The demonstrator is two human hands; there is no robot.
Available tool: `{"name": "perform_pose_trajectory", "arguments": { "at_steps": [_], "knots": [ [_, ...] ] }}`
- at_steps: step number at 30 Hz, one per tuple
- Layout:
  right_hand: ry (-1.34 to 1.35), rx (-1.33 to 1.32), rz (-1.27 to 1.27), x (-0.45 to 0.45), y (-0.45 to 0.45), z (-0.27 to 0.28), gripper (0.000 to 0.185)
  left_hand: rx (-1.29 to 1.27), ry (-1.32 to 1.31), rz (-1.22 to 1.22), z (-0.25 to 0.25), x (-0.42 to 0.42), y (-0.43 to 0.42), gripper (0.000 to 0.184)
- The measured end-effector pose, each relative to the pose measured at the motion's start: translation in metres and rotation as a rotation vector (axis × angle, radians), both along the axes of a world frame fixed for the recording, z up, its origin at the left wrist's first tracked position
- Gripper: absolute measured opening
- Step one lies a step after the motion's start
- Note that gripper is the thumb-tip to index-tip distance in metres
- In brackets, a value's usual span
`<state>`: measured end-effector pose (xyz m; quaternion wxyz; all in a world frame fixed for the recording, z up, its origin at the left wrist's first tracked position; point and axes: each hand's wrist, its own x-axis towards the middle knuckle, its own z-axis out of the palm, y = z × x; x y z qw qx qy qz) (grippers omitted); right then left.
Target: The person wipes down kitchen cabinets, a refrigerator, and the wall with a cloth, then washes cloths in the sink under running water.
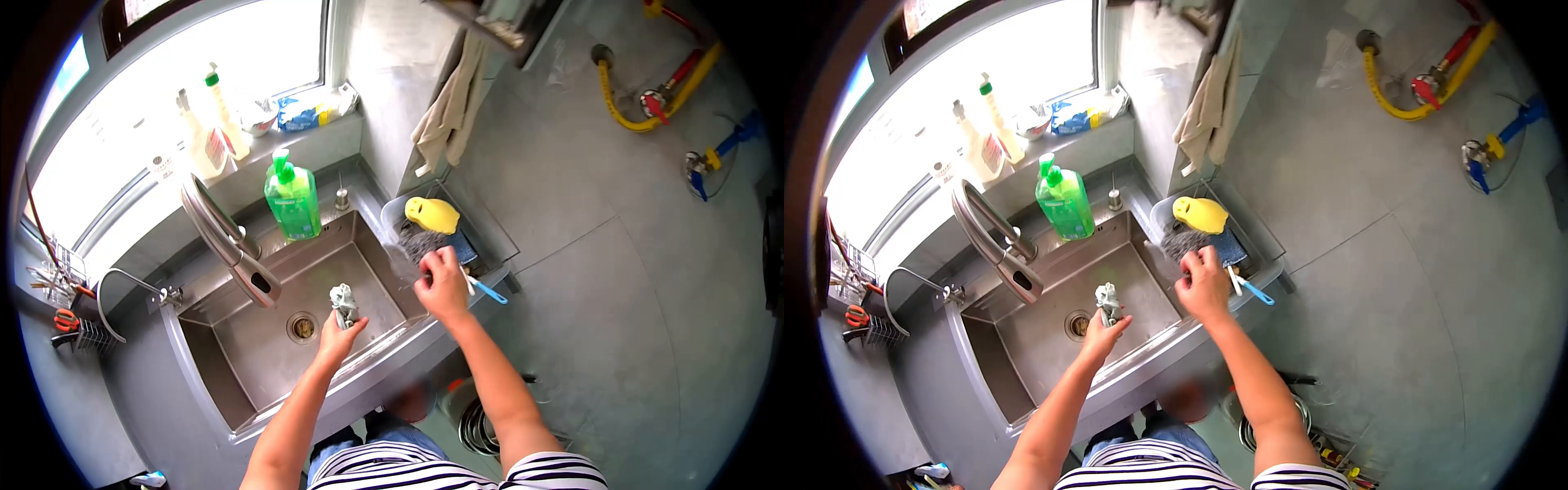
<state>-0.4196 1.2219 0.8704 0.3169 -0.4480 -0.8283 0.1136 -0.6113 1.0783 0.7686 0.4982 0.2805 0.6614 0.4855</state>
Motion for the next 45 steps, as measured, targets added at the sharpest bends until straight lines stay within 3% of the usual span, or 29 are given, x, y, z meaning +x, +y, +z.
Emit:
{"name": "perform_pose_trajectory", "arguments": {
  "at_steps": [2, 4, 8, 14, 17, 20, 21, 25, 28, 32, 33, 36, 37, 40, 41, 45],
  "knots": [
    [-0.219, 0.24, -0.127, 0.01, 0.005, 0.041, 0.023, 0.038, 0.007, -0.05, 0.011, 0.009, 0.012, 0.036],
    [-0.343, 0.363, -0.134, 0.021, 0.016, 0.043, 0.016, 0.062, 0.008, -0.067, 0.023, 0.019, 0.02, 0.035],
    [-0.523, 0.321, -0.178, 0.04, 0.035, -0.008, 0.005, 0.094, -0.015, -0.104, 0.029, 0.034, 0.03, 0.034],
    [-0.34, 0.411, -0.174, 0.041, 0.031, 0.022, 0.002, 0.078, -0.006, -0.126, 0.032, 0.035, 0.032, 0.034],
    [-0.413, 0.363, -0.121, 0.045, 0.039, 0.016, 0.002, 0.09, 0.017, -0.105, 0.042, 0.037, 0.035, 0.034],
    [-0.643, 0.161, -0.222, 0.052, 0.049, -0.035, 0.003, 0.085, 0.015, -0.118, 0.043, 0.039, 0.036, 0.035],
    [-0.703, 0.063, -0.229, 0.053, 0.05, -0.036, 0.034, 0.075, 0.016, -0.126, 0.043, 0.039, 0.035, 0.035],
    [-0.752, 0.019, -0.255, 0.056, 0.046, -0.036, 0.067, 0.047, 0.025, -0.152, 0.04, 0.036, 0.033, 0.038],
    [-0.687, 0.157, -0.235, 0.054, 0.028, -0.031, 0.063, 0.059, 0.039, -0.183, 0.039, 0.035, 0.038, 0.047],
    [-0.416, -0.049, -0.106, 0.044, -0.012, 0.002, 0.066, 0.074, 0.218, -0.17, 0.028, 0.04, 0.049, 0.065],
    [-0.262, -0.026, -0.023, 0.042, -0.017, 0.006, 0.06, 0.063, 0.249, -0.215, 0.059, 0.044, 0.047, 0.073],
    [0.216, -0.481, 0.064, 0.031, -0.025, -0.016, 0.058, 0.254, 0.11, -0.393, 0.059, 0.046, 0.058, 0.069],
    [0.459, -0.698, 0.028, 0.025, -0.031, -0.013, 0.047, 0.308, 0.015, -0.451, 0.065, 0.046, 0.062, 0.059],
    [0.606, -0.772, 0.157, 0.026, -0.014, -0.018, 0.033, 0.352, -0.267, -0.455, 0.084, 0.043, 0.071, 0.049],
    [0.613, -0.657, 0.136, 0.029, -0.012, -0.018, 0.024, 0.357, -0.316, -0.462, 0.086, 0.037, 0.075, 0.039],
    [0.918, -0.969, 0.195, 0.036, -0.001, -0.021, 0.033, 0.24, -0.278, -0.356, 0.085, 0.017, 0.085, 0.033]
  ]
}}
